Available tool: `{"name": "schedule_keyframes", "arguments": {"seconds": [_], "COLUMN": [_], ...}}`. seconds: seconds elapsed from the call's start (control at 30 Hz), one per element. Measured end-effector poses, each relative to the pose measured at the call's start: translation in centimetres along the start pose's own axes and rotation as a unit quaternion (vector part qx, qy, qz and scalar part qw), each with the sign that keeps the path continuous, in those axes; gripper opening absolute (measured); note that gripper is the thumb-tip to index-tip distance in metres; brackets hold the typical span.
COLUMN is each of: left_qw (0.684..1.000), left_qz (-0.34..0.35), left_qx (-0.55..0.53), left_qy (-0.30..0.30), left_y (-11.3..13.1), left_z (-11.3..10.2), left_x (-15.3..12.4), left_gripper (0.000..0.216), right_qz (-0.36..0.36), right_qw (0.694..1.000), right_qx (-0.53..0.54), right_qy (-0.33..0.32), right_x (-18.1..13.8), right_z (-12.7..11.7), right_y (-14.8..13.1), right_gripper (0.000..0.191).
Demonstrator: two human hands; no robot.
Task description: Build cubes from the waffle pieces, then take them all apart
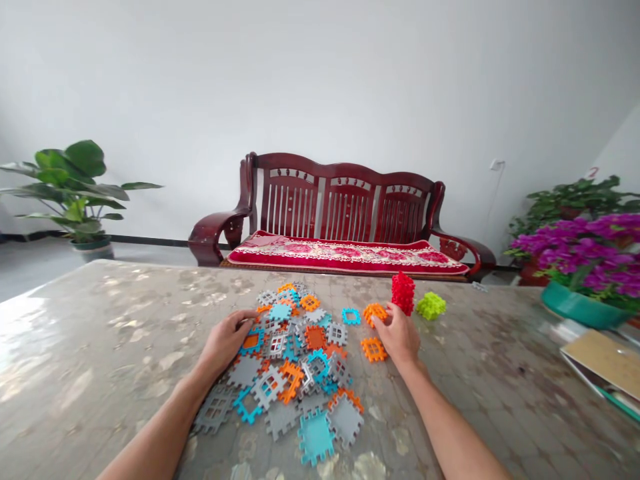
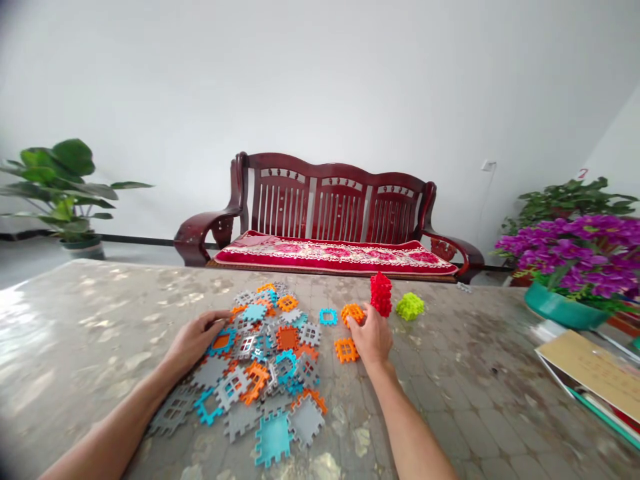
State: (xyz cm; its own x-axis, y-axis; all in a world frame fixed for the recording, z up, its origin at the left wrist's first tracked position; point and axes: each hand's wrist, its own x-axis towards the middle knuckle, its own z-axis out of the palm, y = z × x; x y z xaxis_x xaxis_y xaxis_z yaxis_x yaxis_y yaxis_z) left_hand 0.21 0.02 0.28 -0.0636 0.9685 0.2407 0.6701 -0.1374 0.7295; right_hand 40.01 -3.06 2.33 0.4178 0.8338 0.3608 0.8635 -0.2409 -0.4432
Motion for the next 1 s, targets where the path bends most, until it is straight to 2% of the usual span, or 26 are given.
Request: {"name": "schedule_keyframes", "arguments": {"seconds": [0.27,0.37,0.5,0.63,0.8,0.9,1.0], "left_qw": [1.0,1.0,1.0,1.0,1.0,1.0,1.0], "left_qz": [-0.004,-0.006,-0.005,-0.005,-0.014,-0.015,-0.013], "left_qx": [0.009,0.006,-0.001,-0.008,-0.01,-0.007,-0.003], "left_qy": [0.002,-0.004,-0.001,-0.003,-0.003,0.0,0.002], "left_y": [0.6,0.4,0.3,0.4,0.5,0.4,0.4], "left_z": [-0.3,-0.2,-0.1,-0.2,-0.3,-0.2,-0.2], "left_x": [-0.1,-0.1,0.0,-0.1,-0.1,-0.1,-0.1], "left_gripper": [0.042,0.043,0.042,0.042,0.041,0.04,0.039], "right_qz": [-0.029,-0.045,-0.093,-0.099,-0.106,-0.124,-0.144], "right_qw": [1.0,0.999,0.995,0.993,0.978,0.971,0.973], "right_qx": [-0.008,-0.014,-0.003,-0.008,-0.08,-0.099,-0.064], "right_qy": [-0.009,0.01,0.026,-0.056,-0.163,-0.179,-0.166], "right_x": [0.1,-0.5,-1.9,-3.3,-4.1,-4.2,-4.0], "right_z": [0.3,0.0,-1.2,-2.7,-3.7,-3.4,-2.7], "right_y": [0.0,-0.1,-0.3,-1.4,-2.8,-3.0,-2.8], "right_gripper": [0.056,0.057,0.045,0.032,0.048,0.044,0.046]}}
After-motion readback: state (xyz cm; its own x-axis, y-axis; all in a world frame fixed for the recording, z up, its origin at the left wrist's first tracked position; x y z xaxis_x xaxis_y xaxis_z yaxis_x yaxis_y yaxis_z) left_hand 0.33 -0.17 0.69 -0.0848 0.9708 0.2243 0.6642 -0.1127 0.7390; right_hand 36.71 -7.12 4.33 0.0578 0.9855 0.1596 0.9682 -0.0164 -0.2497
